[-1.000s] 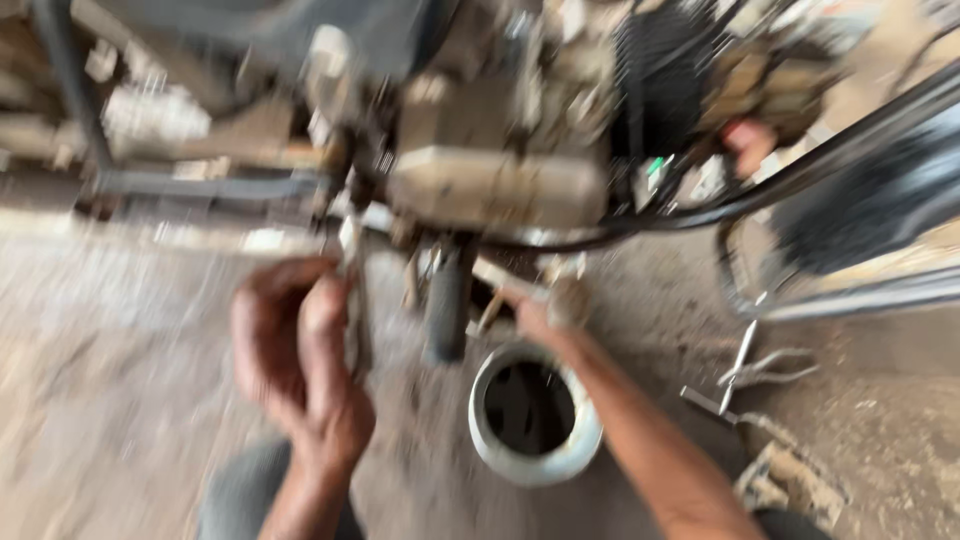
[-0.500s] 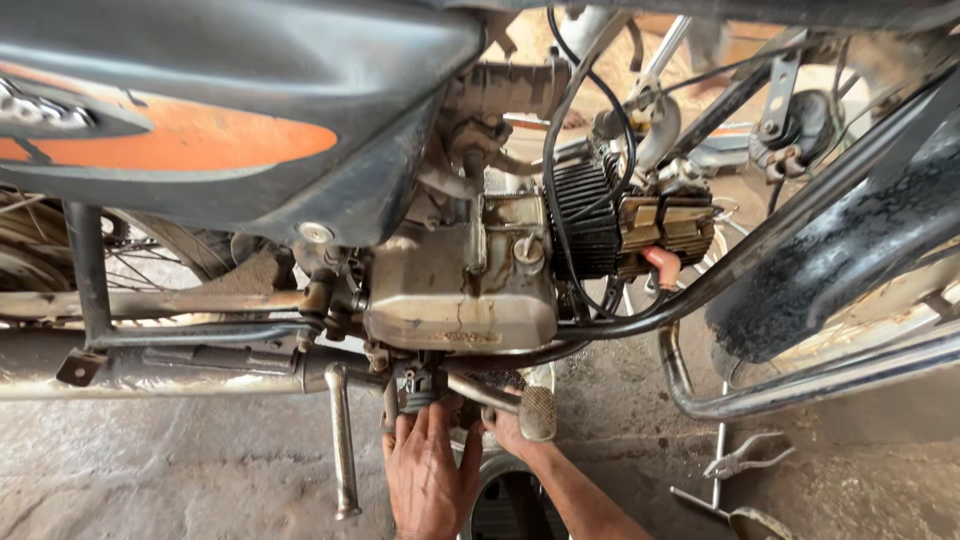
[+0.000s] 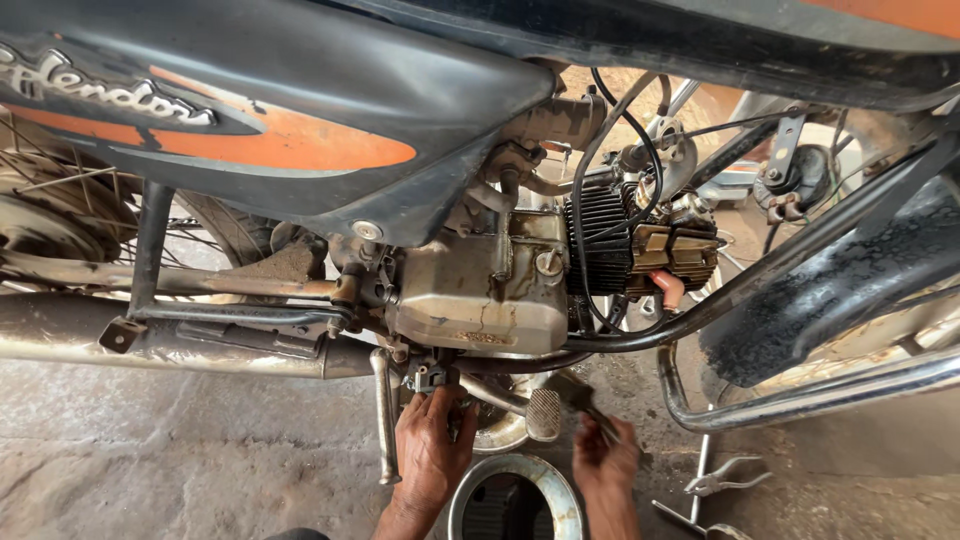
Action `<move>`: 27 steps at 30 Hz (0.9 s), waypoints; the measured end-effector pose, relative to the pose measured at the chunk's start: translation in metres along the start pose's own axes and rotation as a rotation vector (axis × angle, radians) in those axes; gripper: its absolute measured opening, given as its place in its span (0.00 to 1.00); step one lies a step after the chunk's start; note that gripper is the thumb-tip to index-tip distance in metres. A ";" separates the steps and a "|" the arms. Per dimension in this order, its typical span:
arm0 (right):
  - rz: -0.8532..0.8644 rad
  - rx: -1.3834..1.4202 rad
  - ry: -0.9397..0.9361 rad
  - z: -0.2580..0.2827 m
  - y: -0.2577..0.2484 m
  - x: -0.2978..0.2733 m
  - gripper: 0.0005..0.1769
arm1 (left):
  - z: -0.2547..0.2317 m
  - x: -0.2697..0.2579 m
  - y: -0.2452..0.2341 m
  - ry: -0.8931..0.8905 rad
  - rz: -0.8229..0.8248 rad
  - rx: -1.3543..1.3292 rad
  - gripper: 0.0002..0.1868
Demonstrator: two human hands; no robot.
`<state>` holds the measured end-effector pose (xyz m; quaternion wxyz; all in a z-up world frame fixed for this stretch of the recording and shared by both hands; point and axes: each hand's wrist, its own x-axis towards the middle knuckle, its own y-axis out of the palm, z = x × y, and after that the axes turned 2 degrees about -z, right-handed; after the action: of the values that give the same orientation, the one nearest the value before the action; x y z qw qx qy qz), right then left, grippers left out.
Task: The person drains oil from a motorcycle into a container, removes components from the engine block using a wrench, and cleans the engine area and parts with a brush and a cloth.
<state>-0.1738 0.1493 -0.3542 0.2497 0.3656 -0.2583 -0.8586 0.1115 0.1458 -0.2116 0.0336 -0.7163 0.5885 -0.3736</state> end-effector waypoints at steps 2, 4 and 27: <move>-0.088 0.019 0.007 0.028 0.006 -0.035 0.08 | 0.004 0.001 0.005 0.045 -0.044 -0.028 0.12; -0.097 0.063 -0.045 0.059 0.017 -0.065 0.08 | 0.005 0.000 0.002 0.070 -0.058 -0.058 0.11; 0.813 -0.277 -1.103 0.103 0.302 -0.178 0.12 | 0.000 -0.002 -0.014 -0.016 -0.099 -0.178 0.14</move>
<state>-0.0713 0.0617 -0.0147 0.4278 -0.2847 -0.3518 -0.7824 0.1230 0.1517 -0.2057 -0.0441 -0.7475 0.5830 -0.3153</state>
